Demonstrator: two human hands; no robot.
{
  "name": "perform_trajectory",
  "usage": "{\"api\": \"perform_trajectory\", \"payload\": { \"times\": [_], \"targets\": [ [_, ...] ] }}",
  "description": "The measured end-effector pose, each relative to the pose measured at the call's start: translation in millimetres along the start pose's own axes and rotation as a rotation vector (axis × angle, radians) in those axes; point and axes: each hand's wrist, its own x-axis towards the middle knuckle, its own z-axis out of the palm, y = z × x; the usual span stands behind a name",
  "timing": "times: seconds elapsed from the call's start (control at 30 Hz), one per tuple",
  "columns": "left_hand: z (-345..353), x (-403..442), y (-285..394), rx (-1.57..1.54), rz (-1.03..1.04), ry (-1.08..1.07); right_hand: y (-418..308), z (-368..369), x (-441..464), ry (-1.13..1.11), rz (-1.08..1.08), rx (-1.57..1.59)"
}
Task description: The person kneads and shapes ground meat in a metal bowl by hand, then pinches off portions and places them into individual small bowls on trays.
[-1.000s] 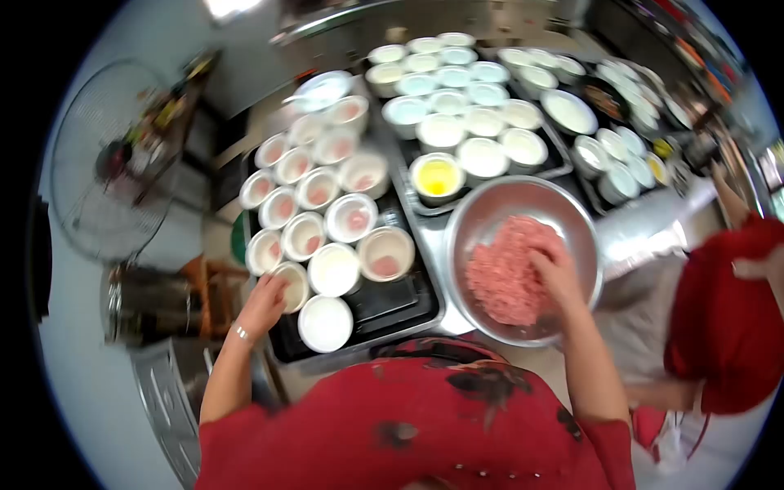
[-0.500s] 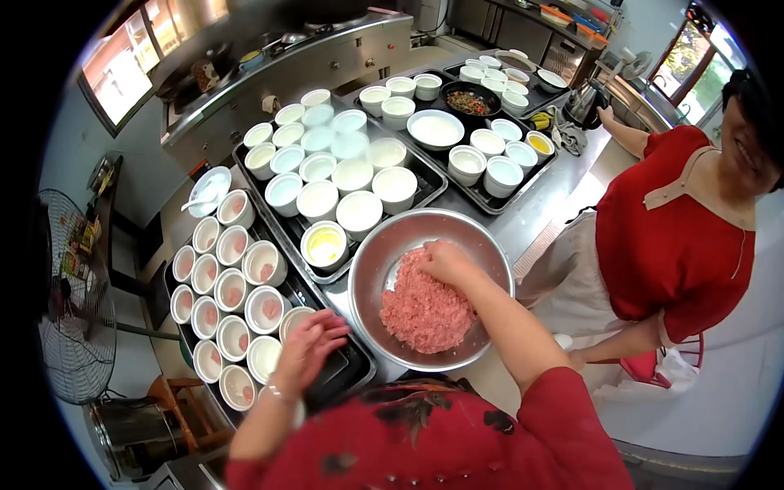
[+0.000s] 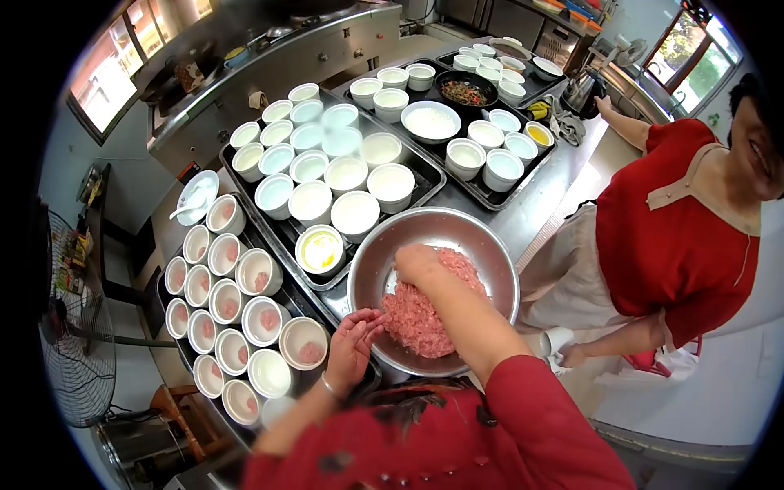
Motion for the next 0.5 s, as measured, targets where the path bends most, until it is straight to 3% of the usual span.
{"api": "perform_trajectory", "payload": {
  "times": [0.07,0.2,0.27,0.3,0.37,0.43,0.5],
  "targets": [
    [0,0,0,-0.017,0.01,-0.001,-7,-4,-6,-0.127,-0.11,-0.026],
    [0,0,7,0.01,-0.007,-0.003,-11,-7,-32,-0.039,-0.335,-0.052],
    [2,2,17,-0.075,-0.138,0.013,10,-1,-38,0.048,-0.347,0.702],
    [4,4,21,-0.068,-0.138,0.006,11,-10,-50,0.058,-0.345,0.704],
    [14,11,26,-0.108,-0.155,0.068,9,-37,-86,0.105,-0.218,1.101],
    [38,19,28,-0.087,-0.174,0.09,0,-49,-111,0.057,-0.162,1.216],
    [62,20,31,-0.116,-0.388,0.012,-6,-31,-118,-0.153,-0.372,1.447]
  ]
}}
